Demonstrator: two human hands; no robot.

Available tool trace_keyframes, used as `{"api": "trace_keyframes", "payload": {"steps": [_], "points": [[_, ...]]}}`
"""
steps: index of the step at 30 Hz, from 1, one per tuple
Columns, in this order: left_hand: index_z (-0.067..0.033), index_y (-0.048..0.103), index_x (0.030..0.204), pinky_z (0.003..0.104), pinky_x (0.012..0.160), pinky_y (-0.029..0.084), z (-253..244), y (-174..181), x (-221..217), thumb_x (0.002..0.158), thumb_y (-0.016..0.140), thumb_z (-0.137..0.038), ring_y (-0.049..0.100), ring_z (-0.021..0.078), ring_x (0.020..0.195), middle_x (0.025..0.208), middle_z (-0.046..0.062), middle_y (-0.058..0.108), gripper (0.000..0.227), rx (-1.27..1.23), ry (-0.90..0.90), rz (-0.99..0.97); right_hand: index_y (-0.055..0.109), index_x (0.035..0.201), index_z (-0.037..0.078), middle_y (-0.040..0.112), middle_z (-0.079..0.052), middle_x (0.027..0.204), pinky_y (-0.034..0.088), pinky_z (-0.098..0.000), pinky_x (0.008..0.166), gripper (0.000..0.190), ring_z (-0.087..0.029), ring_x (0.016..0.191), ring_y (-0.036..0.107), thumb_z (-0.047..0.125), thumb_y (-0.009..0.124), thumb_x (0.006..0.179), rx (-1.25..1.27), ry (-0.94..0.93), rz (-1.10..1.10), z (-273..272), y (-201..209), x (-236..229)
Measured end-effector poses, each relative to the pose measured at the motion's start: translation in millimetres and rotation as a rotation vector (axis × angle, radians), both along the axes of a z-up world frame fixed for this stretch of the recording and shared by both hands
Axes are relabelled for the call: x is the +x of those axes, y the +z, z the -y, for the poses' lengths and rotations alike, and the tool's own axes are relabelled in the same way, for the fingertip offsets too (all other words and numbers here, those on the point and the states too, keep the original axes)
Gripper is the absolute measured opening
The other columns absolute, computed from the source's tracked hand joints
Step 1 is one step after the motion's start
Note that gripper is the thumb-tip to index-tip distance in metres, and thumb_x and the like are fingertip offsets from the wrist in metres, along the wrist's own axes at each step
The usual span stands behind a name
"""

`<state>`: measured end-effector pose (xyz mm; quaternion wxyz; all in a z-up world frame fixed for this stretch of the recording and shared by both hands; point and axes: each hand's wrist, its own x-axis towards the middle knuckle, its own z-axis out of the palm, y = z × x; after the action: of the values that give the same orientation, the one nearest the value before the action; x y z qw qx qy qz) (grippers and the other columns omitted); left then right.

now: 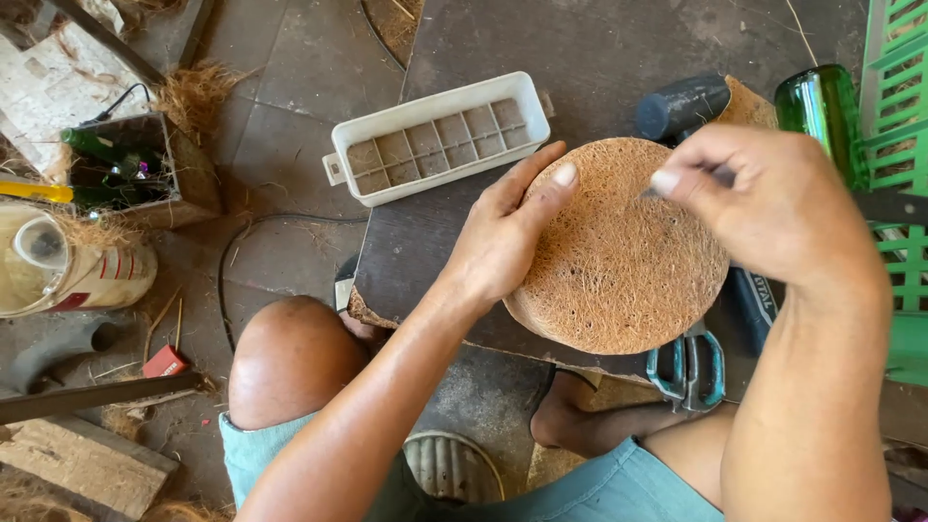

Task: The person scrapes the surface of a round coco peat disc using a small knife. The person holds the disc with the left hand and uses the right hand to scrape off loose fibers from the top surface.

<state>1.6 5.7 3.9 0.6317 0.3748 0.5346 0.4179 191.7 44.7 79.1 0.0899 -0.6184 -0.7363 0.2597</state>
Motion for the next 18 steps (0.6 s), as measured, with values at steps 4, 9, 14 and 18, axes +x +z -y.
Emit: {"api": "trace_keyframes", "payload": {"steps": [4, 9, 14, 18], "points": [[-0.019, 0.058, 0.136, 0.033, 0.106, 0.043, -1.7, -12.5, -1.3, 0.082, 0.046, -0.056, 0.056, 0.0152, 0.131, 0.141, 0.003, 0.062, 0.067, 0.095, -0.028, -0.021, 0.073, 0.108, 0.008, 0.072, -0.005, 0.098, 0.047, -0.037, 0.074, 0.011, -0.018, 0.085, 0.064, 0.017, 0.067, 0.106, 0.222, -0.098, 0.097, -12.7, -16.7, 25.7], [-0.018, 0.06, 0.134, 0.034, 0.105, 0.042, -2.7, -16.9, -0.8, 0.089, 0.044, -0.048, 0.055, 0.0165, 0.131, 0.14, 0.003, 0.062, 0.056, 0.156, -0.028, -0.065, 0.065, 0.124, 0.009, 0.066, -0.009, 0.123, 0.044, -0.0339, 0.093, 0.059, -0.02, 0.109, 0.06, 0.053, 0.051, 0.088, -0.154, -0.081, -0.105, -22.2, -30.3, 23.2], [-0.0163, 0.061, 0.133, 0.035, 0.106, 0.042, -2.3, -16.6, 0.9, 0.085, 0.041, -0.058, 0.055, 0.0174, 0.132, 0.139, 0.004, 0.063, 0.066, 0.165, 0.004, -0.044, 0.063, 0.131, 0.009, 0.062, -0.01, 0.118, 0.041, -0.0323, 0.092, 0.06, -0.019, 0.112, 0.055, 0.049, 0.054, 0.086, -0.099, 0.019, -0.194, -21.0, -32.9, 30.6], [-0.0124, 0.063, 0.13, 0.048, 0.11, 0.042, -6.5, -4.1, -1.8, 0.071, 0.042, -0.071, 0.055, 0.0272, 0.135, 0.145, 0.015, 0.058, 0.086, 0.009, 0.021, 0.137, 0.061, 0.122, 0.007, 0.063, -0.004, 0.122, 0.037, -0.0191, 0.081, 0.032, -0.008, 0.107, 0.057, 0.03, 0.05, 0.104, -0.106, -0.052, -0.687, -29.9, -51.5, 52.3]]}}
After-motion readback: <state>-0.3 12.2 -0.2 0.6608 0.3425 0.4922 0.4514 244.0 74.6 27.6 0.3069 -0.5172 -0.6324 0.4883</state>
